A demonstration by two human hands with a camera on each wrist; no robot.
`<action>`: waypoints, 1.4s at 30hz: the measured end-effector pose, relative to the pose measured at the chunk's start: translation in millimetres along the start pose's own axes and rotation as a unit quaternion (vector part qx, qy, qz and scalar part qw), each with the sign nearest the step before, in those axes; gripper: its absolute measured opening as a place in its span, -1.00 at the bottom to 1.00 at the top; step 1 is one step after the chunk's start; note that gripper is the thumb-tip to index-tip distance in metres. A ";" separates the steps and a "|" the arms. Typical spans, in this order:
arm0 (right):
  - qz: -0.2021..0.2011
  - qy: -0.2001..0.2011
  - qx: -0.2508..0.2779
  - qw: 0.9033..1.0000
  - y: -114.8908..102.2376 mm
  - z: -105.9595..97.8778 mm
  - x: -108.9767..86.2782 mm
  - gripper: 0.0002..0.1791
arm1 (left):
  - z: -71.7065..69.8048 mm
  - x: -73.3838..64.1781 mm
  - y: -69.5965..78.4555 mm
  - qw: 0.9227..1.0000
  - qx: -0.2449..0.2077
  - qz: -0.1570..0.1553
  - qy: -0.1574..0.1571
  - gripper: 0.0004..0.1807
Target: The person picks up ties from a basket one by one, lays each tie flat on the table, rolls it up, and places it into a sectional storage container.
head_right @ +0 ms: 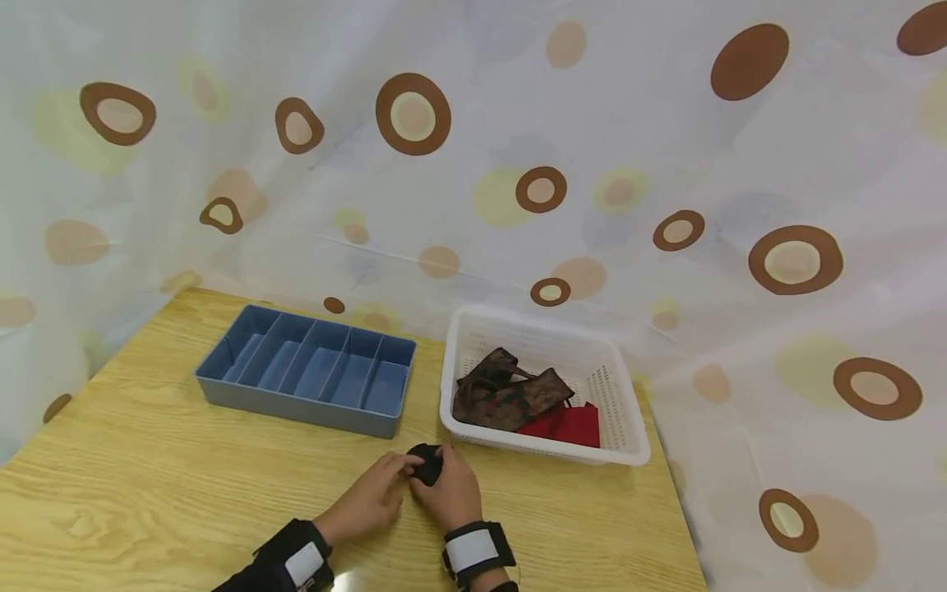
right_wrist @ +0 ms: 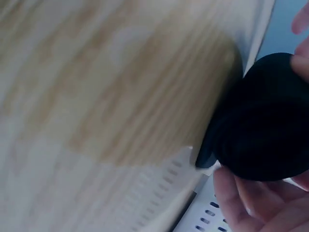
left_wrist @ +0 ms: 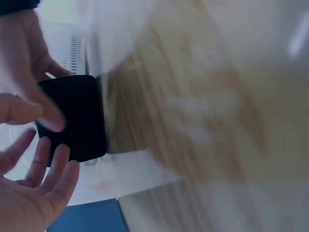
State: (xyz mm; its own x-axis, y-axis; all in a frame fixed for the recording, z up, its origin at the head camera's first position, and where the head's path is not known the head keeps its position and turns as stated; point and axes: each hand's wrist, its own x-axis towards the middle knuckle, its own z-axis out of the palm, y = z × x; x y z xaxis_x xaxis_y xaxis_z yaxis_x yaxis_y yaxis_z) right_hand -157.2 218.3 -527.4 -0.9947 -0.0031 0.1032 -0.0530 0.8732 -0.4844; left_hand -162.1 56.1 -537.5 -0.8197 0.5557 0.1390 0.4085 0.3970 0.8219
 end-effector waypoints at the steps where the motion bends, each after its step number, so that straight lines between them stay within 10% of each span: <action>1: -0.004 -0.005 0.006 1.000 1.7 -0.7 1.5 -0.46 | -0.3 -0.3 0.3 1.000 0.022 0.011 -0.002 -0.38; 6: -0.012 -0.060 0.071 0.996 12.6 -3.3 11.6 -0.55 | -4.0 2.2 -0.6 0.993 0.109 0.051 0.002 -0.36; 10: 0.007 -0.086 0.130 0.988 18.7 -2.4 16.2 -0.49 | -5.7 4.8 -4.4 0.992 0.126 0.021 -0.015 -0.30; 16: 0.013 -0.078 0.197 0.977 15.0 2.4 15.2 -0.61 | -6.0 -1.7 -3.2 0.996 -0.012 -0.090 -0.011 -0.31; 21: 0.026 -0.104 0.325 0.940 -2.2 1.6 9.9 -0.51 | -17.3 -5.0 7.0 0.983 -0.127 -0.126 0.040 -0.23; 31: 0.052 -0.148 0.464 0.872 -34.9 -5.7 7.6 -0.48 | -50.0 -7.9 19.8 0.963 -0.191 -0.119 0.150 -0.32; 38: 0.007 -0.165 0.425 0.890 -55.0 -25.8 27.0 -0.56 | -89.4 -8.6 10.1 0.952 -0.291 -0.059 0.072 -0.13; 42: -0.037 -0.239 0.414 0.877 -62.9 -36.2 42.6 -0.43 | -105.4 -11.2 2.7 0.955 -0.296 -0.015 0.014 0.05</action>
State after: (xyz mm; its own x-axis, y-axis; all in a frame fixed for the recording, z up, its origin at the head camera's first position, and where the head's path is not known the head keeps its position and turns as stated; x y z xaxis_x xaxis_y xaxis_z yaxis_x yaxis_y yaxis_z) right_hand -193.1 181.0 -461.1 -0.8990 -0.4215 -0.1191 0.0318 0.2084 -0.9775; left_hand -194.1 -26.0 -478.5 -0.8413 0.5273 0.1189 0.0934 -0.0748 0.9928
